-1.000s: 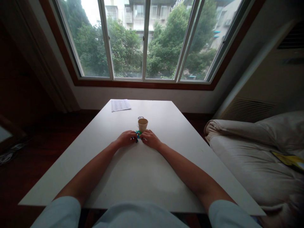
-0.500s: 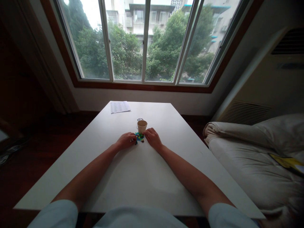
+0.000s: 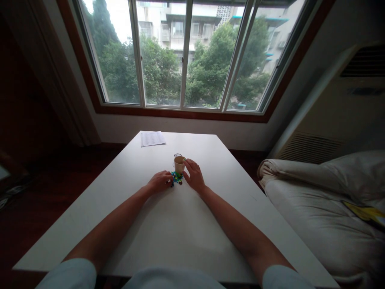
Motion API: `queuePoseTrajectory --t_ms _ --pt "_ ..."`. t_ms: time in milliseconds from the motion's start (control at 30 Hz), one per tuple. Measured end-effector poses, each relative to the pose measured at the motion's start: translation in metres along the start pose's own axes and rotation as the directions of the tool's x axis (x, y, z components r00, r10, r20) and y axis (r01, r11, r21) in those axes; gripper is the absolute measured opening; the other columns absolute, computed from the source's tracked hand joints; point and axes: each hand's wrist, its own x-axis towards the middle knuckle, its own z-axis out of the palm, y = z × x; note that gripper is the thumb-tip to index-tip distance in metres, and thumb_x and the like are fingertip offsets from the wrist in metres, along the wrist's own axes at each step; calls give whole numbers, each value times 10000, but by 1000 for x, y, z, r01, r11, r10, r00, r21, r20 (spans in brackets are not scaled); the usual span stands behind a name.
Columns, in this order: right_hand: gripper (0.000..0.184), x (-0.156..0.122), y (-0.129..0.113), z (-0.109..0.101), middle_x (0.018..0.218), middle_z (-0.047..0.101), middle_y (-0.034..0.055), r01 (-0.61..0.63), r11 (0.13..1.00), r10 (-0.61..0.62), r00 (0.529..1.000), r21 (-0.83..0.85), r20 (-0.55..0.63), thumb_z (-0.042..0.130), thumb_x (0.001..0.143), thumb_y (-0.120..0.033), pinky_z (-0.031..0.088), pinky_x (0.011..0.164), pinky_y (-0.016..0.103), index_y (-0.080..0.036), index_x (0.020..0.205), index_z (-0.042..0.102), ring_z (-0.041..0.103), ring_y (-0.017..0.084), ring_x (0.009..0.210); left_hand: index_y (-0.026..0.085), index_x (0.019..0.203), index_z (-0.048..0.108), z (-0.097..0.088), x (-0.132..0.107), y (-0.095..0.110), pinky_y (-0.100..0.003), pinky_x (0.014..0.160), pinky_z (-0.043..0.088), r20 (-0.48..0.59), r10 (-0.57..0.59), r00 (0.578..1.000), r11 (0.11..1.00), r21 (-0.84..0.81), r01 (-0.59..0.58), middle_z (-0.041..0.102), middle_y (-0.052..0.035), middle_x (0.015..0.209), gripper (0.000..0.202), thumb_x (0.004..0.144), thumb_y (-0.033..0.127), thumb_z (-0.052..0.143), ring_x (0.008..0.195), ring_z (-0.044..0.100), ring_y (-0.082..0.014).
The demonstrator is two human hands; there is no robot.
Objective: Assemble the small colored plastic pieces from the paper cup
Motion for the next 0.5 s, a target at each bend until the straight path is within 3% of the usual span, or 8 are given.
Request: queuePoseTrajectory --t_ms 200,500 --pt "587 4 7 -2 1611 463 78 10 1000 -10 998 1 69 527 1033 -356 372 1229 533 -255 1601 417 349 289 1536 226 891 714 -1 1 1 -273 808 468 18 16 1000 1000 -4 -16 713 -31 940 127 894 165 603 896 627 -177" --pt "396 -1 26 -6 1394 639 111 -122 991 130 981 63 -141 501 1040 -314 474 1139 558 -260 1420 600 550 287 1348 232 867 702 -2 2 5 -268 752 450 21 -4 1000 1000 -7 4 711 -29 905 127 869 145 610 871 625 -189"
